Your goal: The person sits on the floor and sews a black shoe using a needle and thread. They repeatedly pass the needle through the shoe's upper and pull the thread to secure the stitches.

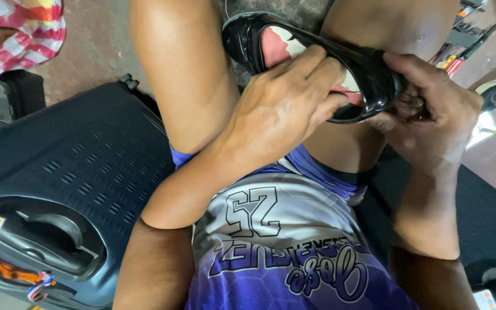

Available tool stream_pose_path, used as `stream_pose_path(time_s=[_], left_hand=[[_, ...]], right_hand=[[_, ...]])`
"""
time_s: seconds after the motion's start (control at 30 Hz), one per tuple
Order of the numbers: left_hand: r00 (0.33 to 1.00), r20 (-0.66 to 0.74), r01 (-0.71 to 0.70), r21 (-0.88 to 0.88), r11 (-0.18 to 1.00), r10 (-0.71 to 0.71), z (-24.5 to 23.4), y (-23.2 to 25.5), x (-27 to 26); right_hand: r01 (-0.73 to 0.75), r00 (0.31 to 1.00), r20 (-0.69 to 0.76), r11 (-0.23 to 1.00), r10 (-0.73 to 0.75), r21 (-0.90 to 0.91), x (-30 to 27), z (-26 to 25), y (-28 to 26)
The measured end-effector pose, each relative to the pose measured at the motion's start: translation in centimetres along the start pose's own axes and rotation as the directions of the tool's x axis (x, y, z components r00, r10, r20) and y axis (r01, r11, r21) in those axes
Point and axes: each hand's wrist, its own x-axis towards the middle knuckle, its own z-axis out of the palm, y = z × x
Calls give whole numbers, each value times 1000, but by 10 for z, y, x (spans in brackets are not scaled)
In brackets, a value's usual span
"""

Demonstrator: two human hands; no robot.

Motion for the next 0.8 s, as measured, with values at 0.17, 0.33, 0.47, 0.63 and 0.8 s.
stream_pose_path(time_s=[0.17,0.33,0.47,0.63,0.8], left_hand=[[999,-40,6,65,998,-3,0,-8,-5],[995,-95,-23,15,1000,24,2,-13,-4],[992,-113,33,-218,975,-59,3,-15,-11],[979,-162,112,-83,990,-124,5,-21,-22],[973,-186,137,-28,990,-139,-7,-27,-30]], right_hand=[[-45,999,12,996,44,78,-6,2,13],[-79,997,3,989,80,128,-10,3,14],[0,1000,8,997,0,80,-4,7,7],[-136,990,27,990,136,25,-4,4,-4],[-33,999,43,999,32,35,2,6,-11]])
